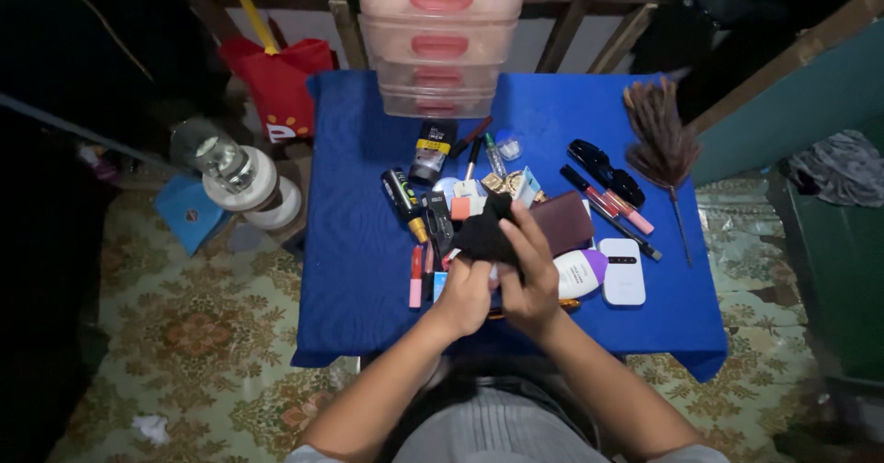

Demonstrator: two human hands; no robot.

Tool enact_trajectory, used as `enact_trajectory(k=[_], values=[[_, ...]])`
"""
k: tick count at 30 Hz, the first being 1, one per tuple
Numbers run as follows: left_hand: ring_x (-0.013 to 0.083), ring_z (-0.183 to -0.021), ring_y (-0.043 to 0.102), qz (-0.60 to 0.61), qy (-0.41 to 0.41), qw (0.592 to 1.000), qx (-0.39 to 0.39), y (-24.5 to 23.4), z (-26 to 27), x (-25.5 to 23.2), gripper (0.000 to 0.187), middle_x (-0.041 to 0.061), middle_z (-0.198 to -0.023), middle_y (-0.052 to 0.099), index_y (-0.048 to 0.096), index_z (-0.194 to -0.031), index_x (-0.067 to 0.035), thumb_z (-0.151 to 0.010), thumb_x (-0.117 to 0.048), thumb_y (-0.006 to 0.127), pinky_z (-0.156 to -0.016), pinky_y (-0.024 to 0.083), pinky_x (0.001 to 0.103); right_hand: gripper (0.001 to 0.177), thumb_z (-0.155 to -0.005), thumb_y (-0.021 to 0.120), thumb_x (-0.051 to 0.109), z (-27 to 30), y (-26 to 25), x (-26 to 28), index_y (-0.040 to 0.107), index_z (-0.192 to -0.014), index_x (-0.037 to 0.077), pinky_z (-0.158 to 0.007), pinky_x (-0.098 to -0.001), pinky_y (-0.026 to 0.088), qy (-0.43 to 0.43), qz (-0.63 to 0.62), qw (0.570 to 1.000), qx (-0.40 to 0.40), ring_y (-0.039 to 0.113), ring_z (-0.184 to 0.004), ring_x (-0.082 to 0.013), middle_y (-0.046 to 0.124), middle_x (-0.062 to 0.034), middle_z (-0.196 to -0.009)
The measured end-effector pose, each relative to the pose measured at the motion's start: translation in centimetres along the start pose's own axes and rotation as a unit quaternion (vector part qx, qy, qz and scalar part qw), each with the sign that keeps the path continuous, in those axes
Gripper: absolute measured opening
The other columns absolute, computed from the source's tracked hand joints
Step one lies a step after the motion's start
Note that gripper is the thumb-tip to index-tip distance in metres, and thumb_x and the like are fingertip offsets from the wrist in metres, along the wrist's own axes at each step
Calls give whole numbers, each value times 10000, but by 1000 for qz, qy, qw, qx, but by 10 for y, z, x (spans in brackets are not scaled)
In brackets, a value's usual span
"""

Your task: The person wipes the surfaces of various cosmetic tubes and boxes with a black cloth. They handle items one at a time, turning them over to wipe different sides, and place them back on the blue tablecloth among other cosmetics and personal items.

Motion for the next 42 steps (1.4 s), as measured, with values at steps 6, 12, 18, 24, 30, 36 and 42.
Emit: enact_trajectory(k=[6,12,18,24,30,36,42], values=[[185,-667,474,196,-403,889,96,40,61,76,355,78,-718,512,529,-891,30,-1133,-212,434,-612,407,350,443,-964,522,-75,-17,-15,-22,553,-1403,-22,-1264,-446,366,102,16,993,-54,473,-1511,-395,498,-223,-1573],[128,-664,476,215,-381,897,64,28,55,62,314,45,-737,541,616,-968,38,-1091,-201,454,-604,398,319,454,-868,544,-84,-24,-9,11,594,-1312,1,-1281,-527,244,-60,55,997,10,442,-1482,-383,580,-194,-1422],[79,-891,605,95,-301,943,108,3,24,20,434,76,-1069,718,615,-1400,3,-987,-132,604,-810,517,266,431,-1096,414,263,-13,-8,-89,561,-1408,5,-859,-453,530,422,-378,817,-106,646,-948,-319,654,-247,-1178],[69,-948,630,264,-356,896,41,-1,41,41,689,80,-1076,690,361,-1523,-40,-903,-79,657,-822,518,227,435,-884,631,1,-26,-15,-58,536,-1308,17,-896,-359,591,381,-407,829,-48,717,-996,-214,745,-122,-1094],[52,-533,500,354,-479,801,63,20,74,65,621,35,-755,629,485,-1504,-31,-911,-66,664,-476,398,200,416,-892,670,-75,-29,-37,-63,590,-1295,-12,-936,-298,535,305,-257,914,-76,663,-1050,-162,687,-75,-1173],[31,-818,557,256,-391,884,-21,-6,56,75,481,-35,-1010,652,533,-1436,7,-978,-81,648,-715,475,203,646,-984,627,69,-5,-55,-46,335,-1561,51,-1114,-346,477,163,-85,973,-138,617,-1243,-237,587,-129,-1394],[43,-704,443,369,-396,839,-48,21,66,77,349,-35,-895,574,594,-1320,-68,-992,-85,474,-603,366,217,659,-868,619,79,3,7,4,449,-1499,-6,-1273,-476,277,26,-1,999,26,338,-1539,-452,335,-327,-1616]])
Point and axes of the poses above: each hand's wrist, its own z-axis away from the middle knuckle, its own y-axis out of the palm, x = y × z, the point moved 9 cm from there along -z, towards the middle knuckle
